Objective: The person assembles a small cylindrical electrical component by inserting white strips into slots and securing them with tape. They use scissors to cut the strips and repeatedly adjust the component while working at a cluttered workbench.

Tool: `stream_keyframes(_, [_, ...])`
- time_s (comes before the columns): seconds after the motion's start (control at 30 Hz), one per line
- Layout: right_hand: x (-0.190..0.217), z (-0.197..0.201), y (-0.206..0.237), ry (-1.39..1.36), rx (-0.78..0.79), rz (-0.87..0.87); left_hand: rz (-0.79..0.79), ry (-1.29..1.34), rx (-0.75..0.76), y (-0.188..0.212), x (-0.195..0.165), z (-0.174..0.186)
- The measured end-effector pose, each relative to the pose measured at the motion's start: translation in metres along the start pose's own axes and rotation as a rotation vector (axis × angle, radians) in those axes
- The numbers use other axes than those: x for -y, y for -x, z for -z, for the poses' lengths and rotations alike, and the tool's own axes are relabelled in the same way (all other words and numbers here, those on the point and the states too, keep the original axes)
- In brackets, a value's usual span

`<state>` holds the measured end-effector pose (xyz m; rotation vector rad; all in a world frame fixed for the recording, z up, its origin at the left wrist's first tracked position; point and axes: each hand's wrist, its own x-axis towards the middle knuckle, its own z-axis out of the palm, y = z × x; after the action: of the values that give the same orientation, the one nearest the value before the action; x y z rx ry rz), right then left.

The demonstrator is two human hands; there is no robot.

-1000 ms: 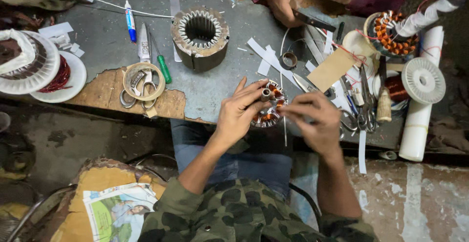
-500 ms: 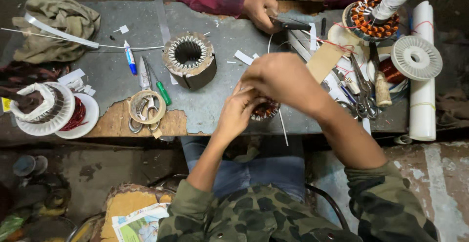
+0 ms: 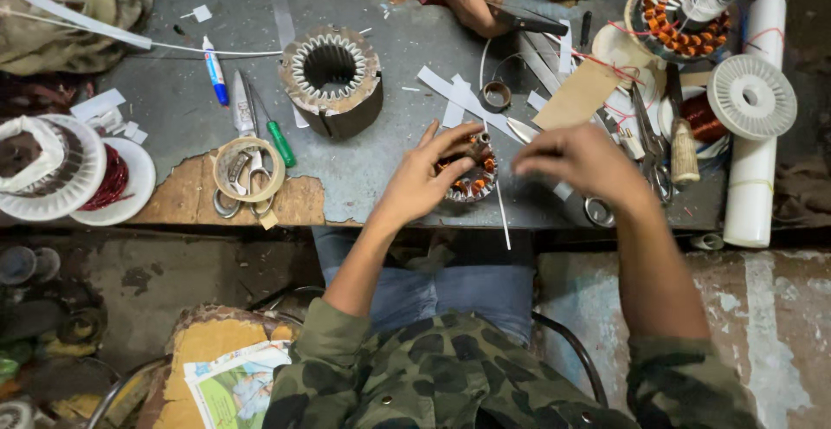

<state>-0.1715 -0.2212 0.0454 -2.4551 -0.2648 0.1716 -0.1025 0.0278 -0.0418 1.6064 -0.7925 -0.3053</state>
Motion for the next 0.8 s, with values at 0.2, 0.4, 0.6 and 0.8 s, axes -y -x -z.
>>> stream_keyframes(0.2, [0.018, 0.027, -0.077, 0.159, -0.014, 0.177, -0.142, 0.019, -0.114, 0.001, 0.02, -0.004])
stream_keyframes(0.4, [0.08, -0.016, -0.076, 0.353, 0.149, 0.44, -0.126, 0.082, -0.36, 0.007, 0.019, 0.001])
stream_keyframes(0.6, [0.041, 0.007, -0.035, 0.212, 0.392, 0.183, -0.106, -0.014, -0.216, 0.014, 0.0, 0.016])
stream_keyframes(0.8, [0.033, 0.035, -0.088, 0.263, 0.14, 0.155, -0.141, -0.138, -0.374, 0.003, -0.008, -0.009])
